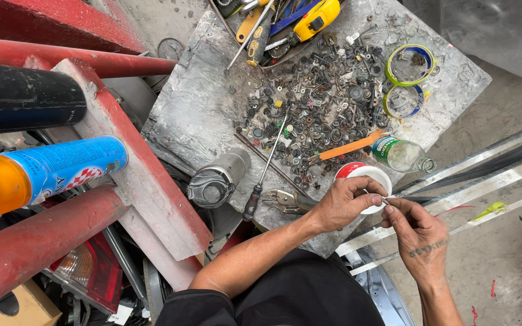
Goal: The person stands at a cluttered workbench and sorts through a large pile of mixed fasteners, picking up individual bolts, nuts, and washers, inspecting them, and occasionally placing them into a small white container. The person repeatedly sifts through the pile and handles fasteners one at a time.
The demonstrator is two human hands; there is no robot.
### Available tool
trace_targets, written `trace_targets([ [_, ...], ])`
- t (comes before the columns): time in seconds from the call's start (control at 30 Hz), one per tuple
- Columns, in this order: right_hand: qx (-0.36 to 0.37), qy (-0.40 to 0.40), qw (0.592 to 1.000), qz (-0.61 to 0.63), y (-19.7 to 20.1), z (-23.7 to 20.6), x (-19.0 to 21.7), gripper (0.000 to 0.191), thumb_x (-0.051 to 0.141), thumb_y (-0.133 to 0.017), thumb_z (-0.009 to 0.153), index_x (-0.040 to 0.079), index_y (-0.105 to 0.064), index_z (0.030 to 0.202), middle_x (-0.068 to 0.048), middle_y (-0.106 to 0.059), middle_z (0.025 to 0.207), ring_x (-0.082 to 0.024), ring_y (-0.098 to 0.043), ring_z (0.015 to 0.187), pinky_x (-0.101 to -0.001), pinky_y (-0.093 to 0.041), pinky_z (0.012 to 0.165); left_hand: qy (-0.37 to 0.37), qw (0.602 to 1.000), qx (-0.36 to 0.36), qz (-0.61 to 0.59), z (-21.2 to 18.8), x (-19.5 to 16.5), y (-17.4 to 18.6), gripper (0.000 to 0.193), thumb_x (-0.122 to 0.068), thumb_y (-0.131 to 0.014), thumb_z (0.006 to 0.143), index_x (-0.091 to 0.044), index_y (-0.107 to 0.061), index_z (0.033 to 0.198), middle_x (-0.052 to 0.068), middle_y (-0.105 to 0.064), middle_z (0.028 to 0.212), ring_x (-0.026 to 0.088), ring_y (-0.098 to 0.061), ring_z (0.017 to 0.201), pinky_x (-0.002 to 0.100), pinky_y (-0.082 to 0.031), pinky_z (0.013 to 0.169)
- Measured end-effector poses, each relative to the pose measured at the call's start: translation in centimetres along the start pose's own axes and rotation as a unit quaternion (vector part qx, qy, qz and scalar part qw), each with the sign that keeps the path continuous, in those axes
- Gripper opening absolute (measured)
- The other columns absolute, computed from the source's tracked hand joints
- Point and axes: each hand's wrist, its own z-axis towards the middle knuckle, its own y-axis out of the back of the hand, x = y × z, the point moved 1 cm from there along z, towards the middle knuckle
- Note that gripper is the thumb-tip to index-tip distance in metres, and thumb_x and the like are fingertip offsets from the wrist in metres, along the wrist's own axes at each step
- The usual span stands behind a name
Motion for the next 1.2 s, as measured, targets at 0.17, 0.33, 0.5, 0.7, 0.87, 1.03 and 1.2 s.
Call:
trace_targets([
  [0.17, 0.000, -0.019, 0.995, 0.098, 0.2, 0.2, -1.6, 0.015, 0.008, -0.068, 0.099, -0.005, -0.072, 0.106, -0.006, -0.068, 0.079, -0.011, -0.064, 0.069, -0.0244, -0.050, 0.064, 0.002, 0.997, -0.007, 0.072, -0.4, -0.4, -0.6, 0.018, -0.012, -0.068, 0.100, 0.000, -0.071, 0.113, 0.003, -0.072, 0.099, 0.008, -0.067, 0.094, 0.028, -0.057, 0.084],
  [0.33, 0.018, -0.063, 0.973, 0.223, 0.1, 1.0, -3.1, 0.012, 0.003, -0.066, 0.099, -0.008, -0.071, 0.103, -0.009, -0.065, 0.077, -0.015, -0.061, 0.065, -0.0280, -0.051, 0.062, -0.001, 0.999, 0.006, 0.033, 0.1, 0.6, -0.7, 0.016, -0.011, -0.068, 0.102, 0.002, -0.071, 0.112, 0.004, -0.070, 0.097, 0.008, -0.065, 0.092, 0.028, -0.055, 0.083],
  [0.5, 0.011, -0.066, 0.946, 0.316, 0.0, 1.0, -3.1, 0.013, -0.001, -0.061, 0.099, -0.008, -0.067, 0.108, -0.012, -0.070, 0.085, -0.019, -0.067, 0.069, -0.0294, -0.056, 0.067, 0.071, 0.950, 0.026, -0.304, 0.5, 2.1, 0.0, 0.015, -0.011, -0.063, 0.106, -0.001, -0.066, 0.116, 0.004, -0.066, 0.093, 0.000, -0.045, 0.056, 0.016, -0.035, 0.047],
  [0.7, -0.006, -0.024, 0.951, 0.307, 0.5, 0.5, -2.6, 0.021, -0.001, -0.060, 0.103, -0.010, -0.065, 0.121, -0.015, -0.072, 0.098, -0.020, -0.071, 0.081, -0.0301, -0.059, 0.076, 0.102, 0.945, -0.070, -0.304, 1.0, 2.8, 0.7, 0.015, -0.007, -0.056, 0.102, 0.001, -0.064, 0.112, 0.006, -0.066, 0.088, 0.004, -0.046, 0.055, 0.020, -0.033, 0.044],
  [0.87, 0.016, -0.028, 0.958, 0.284, 0.2, 0.1, -3.8, 0.022, 0.002, -0.060, 0.106, -0.010, -0.066, 0.123, -0.016, -0.072, 0.097, -0.019, -0.070, 0.078, -0.0292, -0.058, 0.074, 0.056, 0.950, -0.121, -0.283, 1.0, 2.8, 0.1, 0.016, -0.007, -0.055, 0.103, 0.002, -0.066, 0.112, 0.003, -0.063, 0.085, 0.004, -0.046, 0.057, 0.019, -0.033, 0.045],
  [1.03, 0.041, -0.011, 0.963, 0.268, -1.3, 1.2, -4.9, 0.021, 0.002, -0.060, 0.105, -0.010, -0.066, 0.121, -0.015, -0.072, 0.095, -0.018, -0.068, 0.074, -0.0289, -0.057, 0.071, 0.025, 0.945, -0.175, -0.275, 0.9, 2.1, 0.6, 0.015, -0.007, -0.052, 0.100, -0.001, -0.064, 0.106, 0.002, -0.061, 0.081, 0.004, -0.045, 0.055, 0.020, -0.033, 0.045],
  [1.2, 0.063, 0.006, 0.969, 0.238, -2.6, 2.1, -4.7, 0.021, 0.002, -0.059, 0.104, -0.009, -0.065, 0.122, -0.015, -0.072, 0.095, -0.017, -0.068, 0.071, -0.0282, -0.057, 0.068, -0.036, 0.932, -0.209, -0.293, -0.6, 1.6, 2.0, 0.015, -0.006, -0.047, 0.099, -0.001, -0.061, 0.096, 0.003, -0.057, 0.077, 0.004, -0.043, 0.054, 0.019, -0.030, 0.042],
])
